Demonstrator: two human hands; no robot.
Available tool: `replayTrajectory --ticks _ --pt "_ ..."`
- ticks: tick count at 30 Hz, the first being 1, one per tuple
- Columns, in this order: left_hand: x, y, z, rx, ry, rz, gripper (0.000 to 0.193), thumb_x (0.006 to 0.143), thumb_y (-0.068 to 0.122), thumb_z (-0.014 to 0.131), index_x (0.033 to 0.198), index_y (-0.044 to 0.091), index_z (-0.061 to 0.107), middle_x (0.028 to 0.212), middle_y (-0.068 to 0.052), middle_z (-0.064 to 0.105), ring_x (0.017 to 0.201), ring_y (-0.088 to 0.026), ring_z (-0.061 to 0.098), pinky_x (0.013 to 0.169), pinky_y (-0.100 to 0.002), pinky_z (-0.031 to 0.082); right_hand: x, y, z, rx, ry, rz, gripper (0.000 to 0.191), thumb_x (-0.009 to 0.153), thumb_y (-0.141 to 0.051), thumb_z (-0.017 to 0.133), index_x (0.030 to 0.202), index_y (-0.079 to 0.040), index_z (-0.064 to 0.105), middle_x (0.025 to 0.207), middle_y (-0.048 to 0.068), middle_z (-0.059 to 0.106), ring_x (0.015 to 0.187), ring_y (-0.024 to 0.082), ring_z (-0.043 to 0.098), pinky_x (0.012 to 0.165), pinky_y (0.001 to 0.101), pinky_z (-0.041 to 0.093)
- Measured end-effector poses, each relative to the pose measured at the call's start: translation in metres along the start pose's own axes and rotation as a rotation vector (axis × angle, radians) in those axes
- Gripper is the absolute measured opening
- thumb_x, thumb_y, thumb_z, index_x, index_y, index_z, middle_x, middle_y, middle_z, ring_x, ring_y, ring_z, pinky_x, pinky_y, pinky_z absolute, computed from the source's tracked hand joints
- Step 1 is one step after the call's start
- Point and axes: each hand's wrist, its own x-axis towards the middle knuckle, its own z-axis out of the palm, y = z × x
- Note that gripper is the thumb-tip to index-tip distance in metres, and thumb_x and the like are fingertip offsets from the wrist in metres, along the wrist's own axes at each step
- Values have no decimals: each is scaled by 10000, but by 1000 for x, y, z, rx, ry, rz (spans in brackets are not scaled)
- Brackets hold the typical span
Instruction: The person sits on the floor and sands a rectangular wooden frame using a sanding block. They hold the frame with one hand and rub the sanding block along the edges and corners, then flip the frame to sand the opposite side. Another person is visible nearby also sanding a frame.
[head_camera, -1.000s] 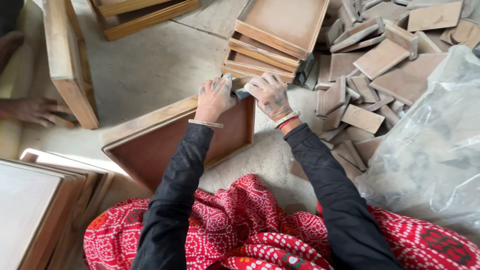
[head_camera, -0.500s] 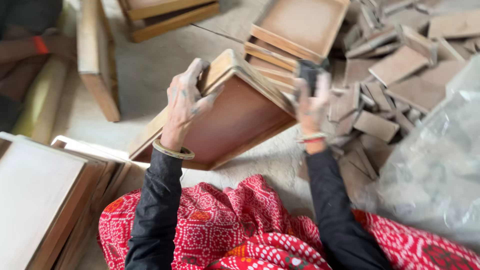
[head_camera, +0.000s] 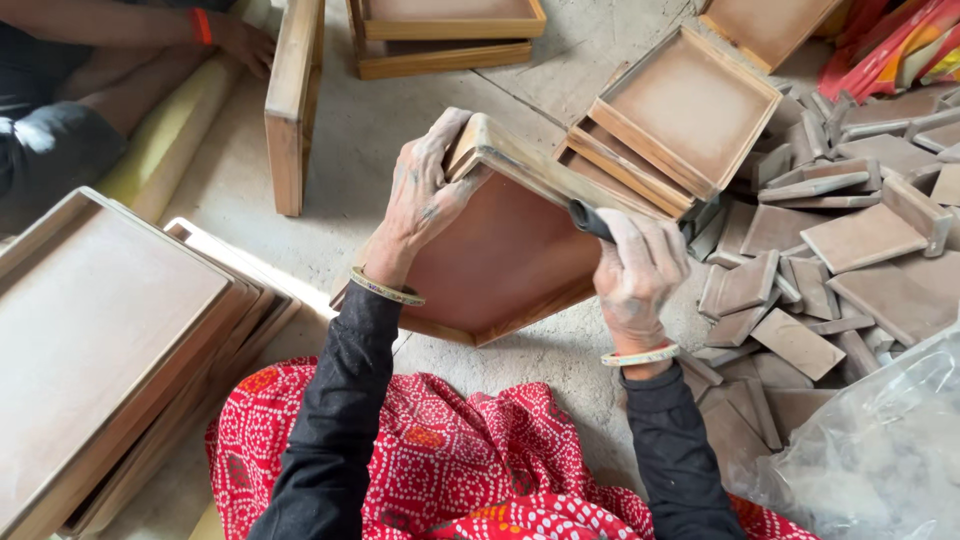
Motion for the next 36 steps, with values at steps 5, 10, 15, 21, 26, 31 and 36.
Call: replayTrajectory --ticks 5,10,15,21,26,31,36 --pt "-2 1 -4 49 7 13 328 891 141 765 1147 41 587 1003 -197 670 892 -414 663 770 -409 523 12 -8 4 79 -59 28 190 886 -26 784 1062 -57 719 981 89 689 896 306 642 811 404 502" --pt "-6 6 3 45 14 -32 327 853 88 692 1153 59 564 915 -188 662 835 -380 685 750 -420 525 37 -26 7 121 -81 -47 219 875 16 716 1078 -66 706 1002 74 710 898 289 647 815 402 493" --pt "-11 11 16 100 35 90 431 806 55 647 1222 30 539 920 -221 626 854 -428 634 767 -466 505 51 -42 20 152 -100 -80 221 907 24 731 1110 -59 702 996 70 684 881 282 619 793 397 477" --pt "-15 6 -5 26 -8 54 302 881 68 647 1165 40 548 913 -206 642 815 -394 662 741 -444 519 41 -29 6 109 -132 -71 270 814 71 701 1041 -72 726 915 70 661 855 295 617 768 401 492" --pt "-15 6 -5 113 65 8 273 926 121 704 1136 45 546 896 -203 651 811 -405 660 702 -448 510 51 -30 10 118 -87 -79 196 865 31 769 1023 -61 697 914 77 645 859 283 630 761 394 487" --pt "-19 13 12 154 -3 109 323 829 61 647 1116 38 500 869 -203 595 798 -382 644 744 -455 509 61 -53 18 110 -174 -139 189 863 -30 741 1041 -56 685 939 99 611 886 303 606 792 411 475" --pt "-22 8 -10 60 30 96 263 911 82 652 1141 51 529 899 -189 628 804 -379 650 715 -447 519 61 -51 1 108 -200 -138 196 869 -4 665 1049 -81 668 944 83 605 908 286 610 802 408 458"
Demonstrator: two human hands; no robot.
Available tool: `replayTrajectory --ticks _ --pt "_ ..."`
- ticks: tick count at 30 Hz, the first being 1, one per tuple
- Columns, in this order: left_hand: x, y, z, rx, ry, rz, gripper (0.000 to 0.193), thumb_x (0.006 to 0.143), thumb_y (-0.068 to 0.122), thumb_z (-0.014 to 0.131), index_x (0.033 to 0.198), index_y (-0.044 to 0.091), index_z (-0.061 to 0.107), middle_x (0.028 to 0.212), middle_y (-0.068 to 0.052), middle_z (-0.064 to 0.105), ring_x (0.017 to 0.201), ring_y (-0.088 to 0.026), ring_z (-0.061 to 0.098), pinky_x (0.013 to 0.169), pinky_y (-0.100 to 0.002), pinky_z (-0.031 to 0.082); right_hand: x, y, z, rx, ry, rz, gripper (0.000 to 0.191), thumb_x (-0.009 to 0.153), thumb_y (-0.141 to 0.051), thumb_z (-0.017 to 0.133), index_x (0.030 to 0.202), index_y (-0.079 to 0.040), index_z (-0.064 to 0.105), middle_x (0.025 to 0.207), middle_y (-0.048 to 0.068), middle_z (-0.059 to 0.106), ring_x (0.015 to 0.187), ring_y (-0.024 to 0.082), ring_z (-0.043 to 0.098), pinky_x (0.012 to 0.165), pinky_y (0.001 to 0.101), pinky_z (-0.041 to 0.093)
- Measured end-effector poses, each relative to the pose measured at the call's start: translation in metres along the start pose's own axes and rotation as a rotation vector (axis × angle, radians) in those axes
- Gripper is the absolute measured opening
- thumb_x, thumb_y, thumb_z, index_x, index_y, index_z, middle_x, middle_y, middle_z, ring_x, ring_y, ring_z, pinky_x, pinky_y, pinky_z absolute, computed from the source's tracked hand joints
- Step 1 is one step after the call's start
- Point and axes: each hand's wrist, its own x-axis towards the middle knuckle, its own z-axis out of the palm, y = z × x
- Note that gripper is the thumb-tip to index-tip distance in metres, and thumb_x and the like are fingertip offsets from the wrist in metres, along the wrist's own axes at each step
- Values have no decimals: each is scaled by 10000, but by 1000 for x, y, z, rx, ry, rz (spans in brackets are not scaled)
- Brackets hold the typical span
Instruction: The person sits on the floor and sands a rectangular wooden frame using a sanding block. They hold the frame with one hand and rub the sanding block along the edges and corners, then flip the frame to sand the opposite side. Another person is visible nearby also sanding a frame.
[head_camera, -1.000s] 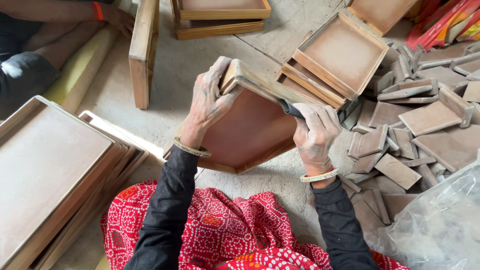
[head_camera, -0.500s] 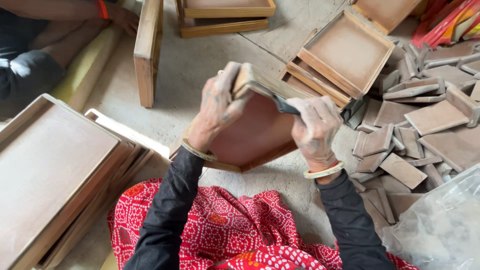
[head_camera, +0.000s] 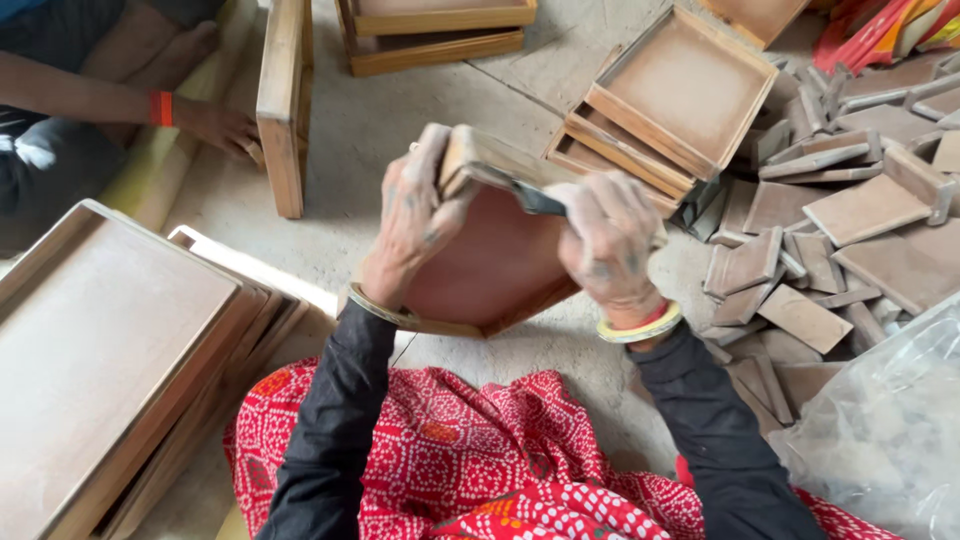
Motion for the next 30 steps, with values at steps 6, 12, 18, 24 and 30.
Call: replayTrajectory --ticks 6,12,18,24,30 --pt "10 7 15 99 -23 4 285 832 56 654 1086 25 528 864 -200 613 812 -398 631 721 -459 497 13 0 9 -14 -11 -21 158 921 -9 657 1065 -67 632 1019 77 621 933 273 598 803 399 436" --pt "2 -1 10 -47 -39 -64 203 962 84 666 1102 22 533 876 -161 612 799 -265 631 726 -374 505 -7 13 31 -69 -51 -46 179 898 -35 672 1063 -103 662 1020 43 619 924 247 575 799 391 435" --pt "-18 -27 -31 5 69 -232 221 1011 116 713 1098 1 545 811 -132 564 688 -172 499 650 -327 450 -72 79 24 -150 -48 44 235 859 36 662 1035 -117 688 1015 35 649 949 239 581 830 395 435" --pt "-9 -16 -16 24 94 -218 196 1017 134 654 1083 10 517 828 -173 572 721 -245 559 670 -331 463 -36 59 37 -123 -45 -54 306 766 1 635 1043 -119 682 982 33 640 941 245 596 795 395 416" --pt "-21 -9 6 71 20 -126 239 933 35 614 1153 6 525 885 -222 568 742 -305 568 730 -375 471 -27 14 44 -48 -26 -56 168 890 -62 672 1044 -125 647 1027 22 636 945 226 573 868 383 455"
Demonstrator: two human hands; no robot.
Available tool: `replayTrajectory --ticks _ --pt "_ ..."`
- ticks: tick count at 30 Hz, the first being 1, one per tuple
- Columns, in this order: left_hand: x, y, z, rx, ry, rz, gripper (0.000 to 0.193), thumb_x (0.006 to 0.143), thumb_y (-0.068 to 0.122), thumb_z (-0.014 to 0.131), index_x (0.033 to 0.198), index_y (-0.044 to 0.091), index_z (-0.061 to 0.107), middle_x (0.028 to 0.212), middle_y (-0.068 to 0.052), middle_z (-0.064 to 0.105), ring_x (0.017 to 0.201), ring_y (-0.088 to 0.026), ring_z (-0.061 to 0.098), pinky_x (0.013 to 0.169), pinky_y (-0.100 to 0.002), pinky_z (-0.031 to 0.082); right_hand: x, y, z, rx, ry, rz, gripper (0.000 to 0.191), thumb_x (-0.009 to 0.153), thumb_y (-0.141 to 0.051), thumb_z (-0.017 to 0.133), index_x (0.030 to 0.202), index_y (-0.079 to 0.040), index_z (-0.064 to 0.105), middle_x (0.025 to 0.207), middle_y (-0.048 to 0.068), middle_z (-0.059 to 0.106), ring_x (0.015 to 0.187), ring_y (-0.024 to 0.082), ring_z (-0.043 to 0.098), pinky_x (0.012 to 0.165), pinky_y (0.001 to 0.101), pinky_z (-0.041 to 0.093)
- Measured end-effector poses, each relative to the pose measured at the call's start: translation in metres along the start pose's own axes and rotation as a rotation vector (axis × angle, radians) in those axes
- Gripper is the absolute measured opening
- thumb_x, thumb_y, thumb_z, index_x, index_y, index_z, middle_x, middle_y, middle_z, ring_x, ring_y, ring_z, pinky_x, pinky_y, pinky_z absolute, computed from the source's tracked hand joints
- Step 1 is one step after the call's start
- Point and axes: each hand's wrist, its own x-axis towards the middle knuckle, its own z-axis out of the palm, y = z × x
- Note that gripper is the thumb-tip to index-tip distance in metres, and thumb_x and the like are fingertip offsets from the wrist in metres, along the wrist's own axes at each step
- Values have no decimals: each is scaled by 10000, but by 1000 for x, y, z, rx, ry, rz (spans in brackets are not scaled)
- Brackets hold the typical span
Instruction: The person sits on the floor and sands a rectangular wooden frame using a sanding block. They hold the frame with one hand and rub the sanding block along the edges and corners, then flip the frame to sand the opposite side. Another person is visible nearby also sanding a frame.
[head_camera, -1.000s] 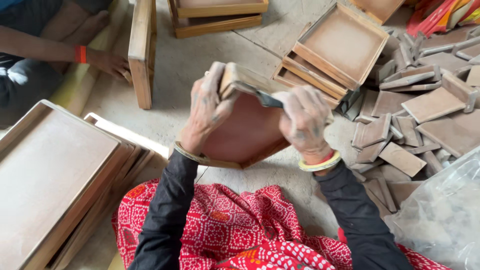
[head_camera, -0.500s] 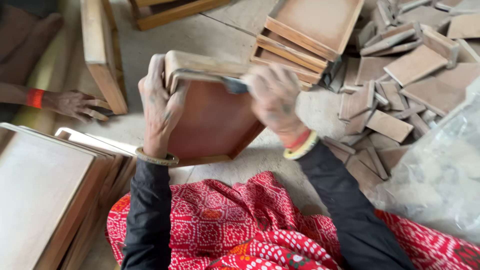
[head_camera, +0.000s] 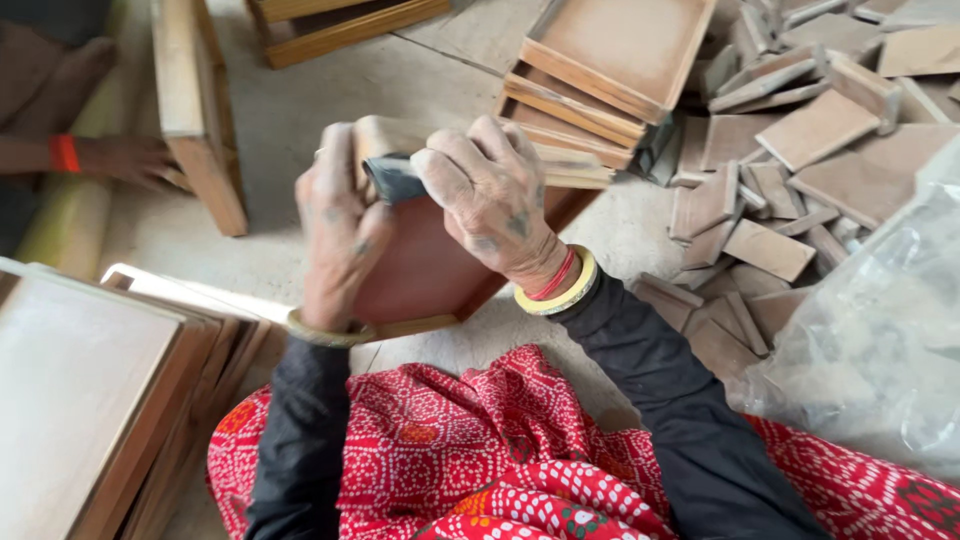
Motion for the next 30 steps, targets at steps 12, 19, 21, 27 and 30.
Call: replayTrajectory --ticks 12,19,21,27,30 --pt "6 3 -11 -35 42 20 230 1013 89 630 1182 -12 510 944 -188 598 847 -319 666 736 -409 528 -2 17 2 -43 61 -41 197 866 -60 642 1057 -107 638 1034 43 641 958 228 574 849 382 424" --pt "9 23 -6 -18 18 127 341 884 32 606 1200 -43 502 873 -201 548 727 -343 540 705 -413 458 6 10 -3 -12 64 -57 164 896 -61 653 1044 -129 667 992 25 632 878 225 543 796 387 410" --pt "7 16 -19 -47 -28 -111 215 1064 156 658 1124 -7 532 830 -171 559 698 -278 560 671 -363 454 -21 30 -7 -37 32 -20 237 832 -21 620 1037 -133 661 1003 32 644 923 246 563 828 395 441" --pt "-7 -5 -45 -63 92 -213 266 1096 223 672 1118 -6 539 871 -97 575 748 -151 491 688 -322 437 -82 114 9 -23 -35 213 198 881 48 626 1047 -59 641 1026 97 651 998 329 613 868 427 506" --pt "-15 -15 -58 -90 167 -258 225 1082 192 686 1093 9 555 890 -61 527 817 -116 454 734 -297 427 -93 110 34 303 76 439 93 1026 -109 723 1055 -33 679 962 81 664 918 264 666 809 362 519"
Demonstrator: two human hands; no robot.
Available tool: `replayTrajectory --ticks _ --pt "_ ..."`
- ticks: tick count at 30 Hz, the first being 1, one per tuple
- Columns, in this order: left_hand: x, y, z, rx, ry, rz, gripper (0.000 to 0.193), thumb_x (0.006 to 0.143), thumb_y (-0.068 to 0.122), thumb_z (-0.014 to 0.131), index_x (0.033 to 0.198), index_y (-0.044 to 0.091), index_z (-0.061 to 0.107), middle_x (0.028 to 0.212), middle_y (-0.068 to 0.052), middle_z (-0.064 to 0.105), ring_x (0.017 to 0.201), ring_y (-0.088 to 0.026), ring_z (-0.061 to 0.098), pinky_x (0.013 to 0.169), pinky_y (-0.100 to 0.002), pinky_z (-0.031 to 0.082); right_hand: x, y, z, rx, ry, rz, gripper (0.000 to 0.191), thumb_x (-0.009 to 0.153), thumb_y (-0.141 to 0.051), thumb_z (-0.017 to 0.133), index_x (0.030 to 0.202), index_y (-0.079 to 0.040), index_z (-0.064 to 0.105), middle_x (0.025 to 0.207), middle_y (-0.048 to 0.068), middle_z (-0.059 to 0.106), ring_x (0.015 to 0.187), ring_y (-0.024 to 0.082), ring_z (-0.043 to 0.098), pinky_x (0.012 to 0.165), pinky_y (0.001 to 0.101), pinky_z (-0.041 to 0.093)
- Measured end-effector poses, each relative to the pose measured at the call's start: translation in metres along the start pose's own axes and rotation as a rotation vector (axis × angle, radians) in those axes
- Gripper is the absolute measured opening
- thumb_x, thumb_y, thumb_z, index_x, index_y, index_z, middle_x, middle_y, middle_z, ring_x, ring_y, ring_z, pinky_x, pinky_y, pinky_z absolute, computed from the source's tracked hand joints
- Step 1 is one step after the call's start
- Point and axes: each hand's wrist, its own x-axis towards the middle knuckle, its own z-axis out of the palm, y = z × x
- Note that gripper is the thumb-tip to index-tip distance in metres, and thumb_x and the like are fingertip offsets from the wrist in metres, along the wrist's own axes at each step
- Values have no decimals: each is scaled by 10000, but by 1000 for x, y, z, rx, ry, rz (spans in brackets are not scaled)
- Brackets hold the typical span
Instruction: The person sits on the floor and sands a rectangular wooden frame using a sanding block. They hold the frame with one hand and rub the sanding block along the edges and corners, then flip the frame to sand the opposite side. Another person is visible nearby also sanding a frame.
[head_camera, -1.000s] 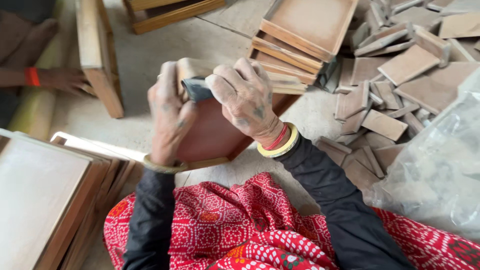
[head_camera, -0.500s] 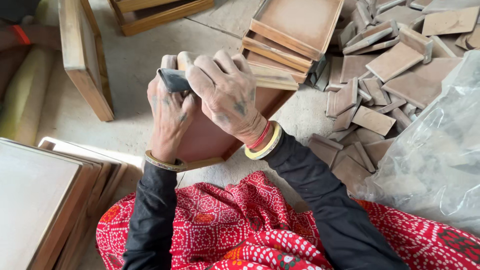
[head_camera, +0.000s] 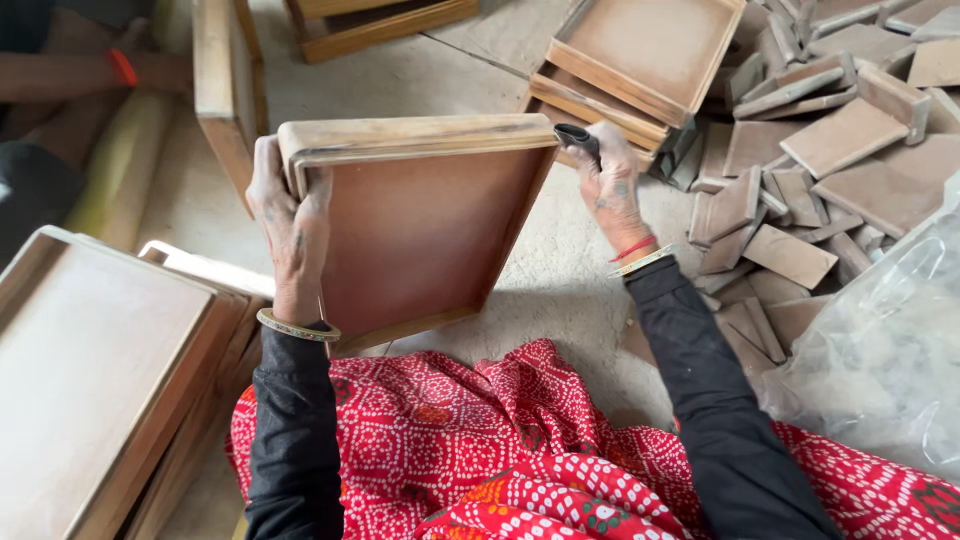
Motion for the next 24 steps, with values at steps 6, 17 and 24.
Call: replayTrajectory --ticks 6,17,24 --pt "-43 -44 -14 -403 106 -86 200 906 92 632 1095 41 589 955 14 569 860 -94 470 782 -246 391 -14 -40 -5 539 59 277 291 1046 -226 690 1226 -3 635 1075 71 688 967 120 634 875 301 529" --pt "30 -11 -21 135 -572 214 609 867 388 831 1310 15 646 1226 -142 659 1163 -296 640 983 -413 533 52 -48 -10 250 -6 26 267 1095 -252 670 1232 -24 650 1033 102 677 957 222 657 881 353 523" --pt "74 -4 64 461 -238 579 660 856 205 774 1427 18 502 1255 -225 661 1161 -418 625 959 -484 500 67 -109 63 80 91 -242 159 1090 -154 603 1140 -7 569 1033 158 587 979 387 604 887 480 490"
